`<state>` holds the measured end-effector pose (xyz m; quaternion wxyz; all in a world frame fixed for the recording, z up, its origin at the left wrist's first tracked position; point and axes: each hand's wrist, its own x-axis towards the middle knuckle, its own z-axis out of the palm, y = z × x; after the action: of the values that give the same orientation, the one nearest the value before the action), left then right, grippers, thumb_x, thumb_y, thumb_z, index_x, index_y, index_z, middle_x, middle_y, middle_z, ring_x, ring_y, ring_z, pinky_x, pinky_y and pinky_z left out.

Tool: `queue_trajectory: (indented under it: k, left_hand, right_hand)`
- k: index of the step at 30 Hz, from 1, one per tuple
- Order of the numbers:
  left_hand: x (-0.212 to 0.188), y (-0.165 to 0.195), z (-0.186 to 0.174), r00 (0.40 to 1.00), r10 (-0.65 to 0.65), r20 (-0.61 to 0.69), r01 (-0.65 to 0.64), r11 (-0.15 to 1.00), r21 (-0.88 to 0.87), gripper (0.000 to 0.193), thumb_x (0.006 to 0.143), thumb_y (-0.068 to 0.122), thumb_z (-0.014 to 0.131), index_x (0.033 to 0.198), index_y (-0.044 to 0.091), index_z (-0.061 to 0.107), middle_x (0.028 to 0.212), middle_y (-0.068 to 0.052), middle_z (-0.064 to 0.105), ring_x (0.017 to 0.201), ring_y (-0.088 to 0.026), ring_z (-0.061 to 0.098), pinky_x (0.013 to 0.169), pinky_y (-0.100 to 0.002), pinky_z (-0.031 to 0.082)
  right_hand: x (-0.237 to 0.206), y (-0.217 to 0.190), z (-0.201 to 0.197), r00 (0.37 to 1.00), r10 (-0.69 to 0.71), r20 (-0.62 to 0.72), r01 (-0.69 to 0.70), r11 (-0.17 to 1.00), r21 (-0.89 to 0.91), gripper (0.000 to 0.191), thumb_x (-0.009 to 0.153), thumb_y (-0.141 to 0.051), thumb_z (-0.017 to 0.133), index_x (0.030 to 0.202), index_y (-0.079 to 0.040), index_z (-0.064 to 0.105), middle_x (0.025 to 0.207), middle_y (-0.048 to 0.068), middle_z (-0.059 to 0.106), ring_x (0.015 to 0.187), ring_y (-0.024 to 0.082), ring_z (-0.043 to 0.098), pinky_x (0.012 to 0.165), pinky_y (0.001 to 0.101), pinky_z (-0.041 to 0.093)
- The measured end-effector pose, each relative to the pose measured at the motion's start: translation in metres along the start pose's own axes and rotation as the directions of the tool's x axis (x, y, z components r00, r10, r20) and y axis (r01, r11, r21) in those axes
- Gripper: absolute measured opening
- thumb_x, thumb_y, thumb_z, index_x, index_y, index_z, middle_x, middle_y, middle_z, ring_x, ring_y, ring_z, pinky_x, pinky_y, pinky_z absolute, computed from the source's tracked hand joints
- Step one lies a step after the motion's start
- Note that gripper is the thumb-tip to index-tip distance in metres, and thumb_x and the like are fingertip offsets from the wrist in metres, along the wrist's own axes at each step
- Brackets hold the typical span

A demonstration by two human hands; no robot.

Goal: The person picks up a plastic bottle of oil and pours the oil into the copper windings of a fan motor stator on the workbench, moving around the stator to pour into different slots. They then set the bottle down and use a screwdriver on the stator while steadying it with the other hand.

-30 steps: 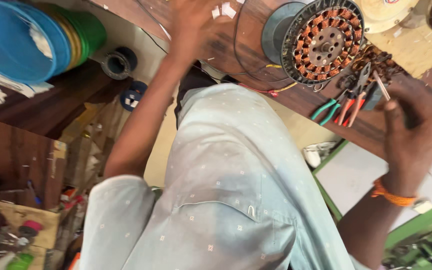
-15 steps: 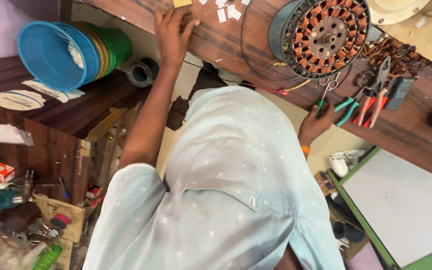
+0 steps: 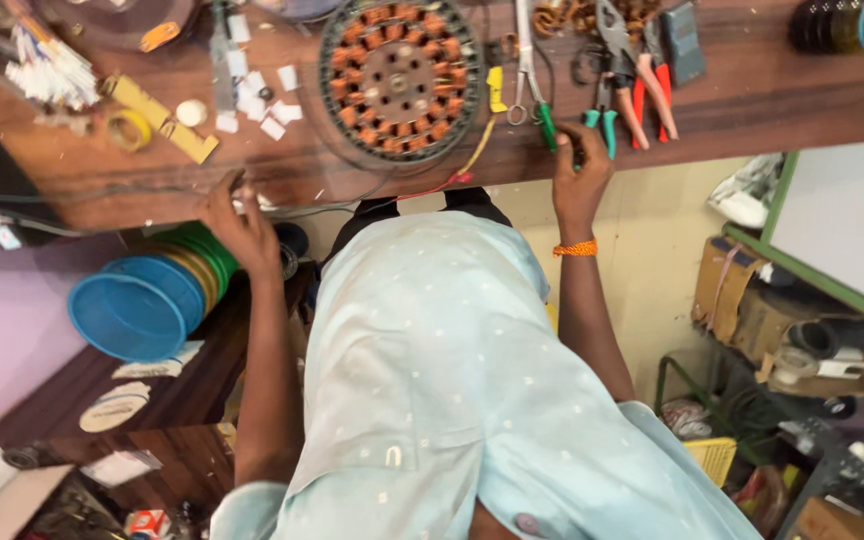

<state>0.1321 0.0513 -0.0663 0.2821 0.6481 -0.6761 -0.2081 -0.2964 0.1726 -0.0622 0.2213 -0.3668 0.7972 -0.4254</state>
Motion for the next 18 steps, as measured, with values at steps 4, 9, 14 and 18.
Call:
queue_trajectory:
  k: [4,9,14,18]
  left_hand:
    - [-0.016,0.016,-0.004,0.996,-0.075,0.057,0.076,0.997,-0.019,0.061,0.113,0.053,0.043,0.136,0.000,0.061,0.110,-0.015,0.067,0.111,-0.030,0.056,0.099,-0.040,0.043]
    - [-0.027,0.036,-0.010,0.991,-0.116,0.071,0.105,0.985,0.139,0.069,0.113,0.058,0.035,0.148,0.000,0.051,0.104,-0.013,0.068,0.101,-0.028,0.046,0.094,-0.041,0.039]
    - [-0.039,0.043,-0.012,0.992,-0.129,0.011,0.127,0.987,0.098,0.068,0.115,0.054,0.042,0.155,0.000,0.040,0.110,-0.016,0.063,0.105,-0.025,0.053,0.100,-0.041,0.039]
    - [-0.051,0.042,-0.008,0.991,-0.131,0.004,0.131,0.991,0.022,0.069,0.116,0.053,0.044,0.159,0.000,0.032,0.115,-0.016,0.063,0.107,-0.024,0.059,0.101,-0.039,0.043]
  right_hand:
    - [0.014,0.009,-0.007,0.993,0.120,-0.012,-0.117,0.986,0.120,0.013,0.103,-0.007,0.064,0.111,0.001,0.070,0.094,0.006,0.071,0.079,0.013,0.063,0.070,0.0277,0.050]
    - [0.035,0.038,-0.028,0.985,0.113,-0.131,-0.097,0.987,0.127,0.013,0.107,-0.005,0.063,0.113,0.002,0.072,0.097,0.008,0.072,0.081,0.014,0.062,0.075,0.0282,0.052]
    - [0.084,0.048,-0.054,0.978,0.142,-0.151,-0.095,0.954,0.284,0.014,0.107,-0.007,0.061,0.112,0.003,0.070,0.105,0.008,0.072,0.093,0.015,0.072,0.080,0.0292,0.066]
    - [0.159,0.043,-0.058,0.988,0.110,-0.108,-0.068,0.938,0.340,0.011,0.104,-0.007,0.066,0.109,0.002,0.069,0.099,0.007,0.065,0.088,0.015,0.066,0.067,0.0329,0.067]
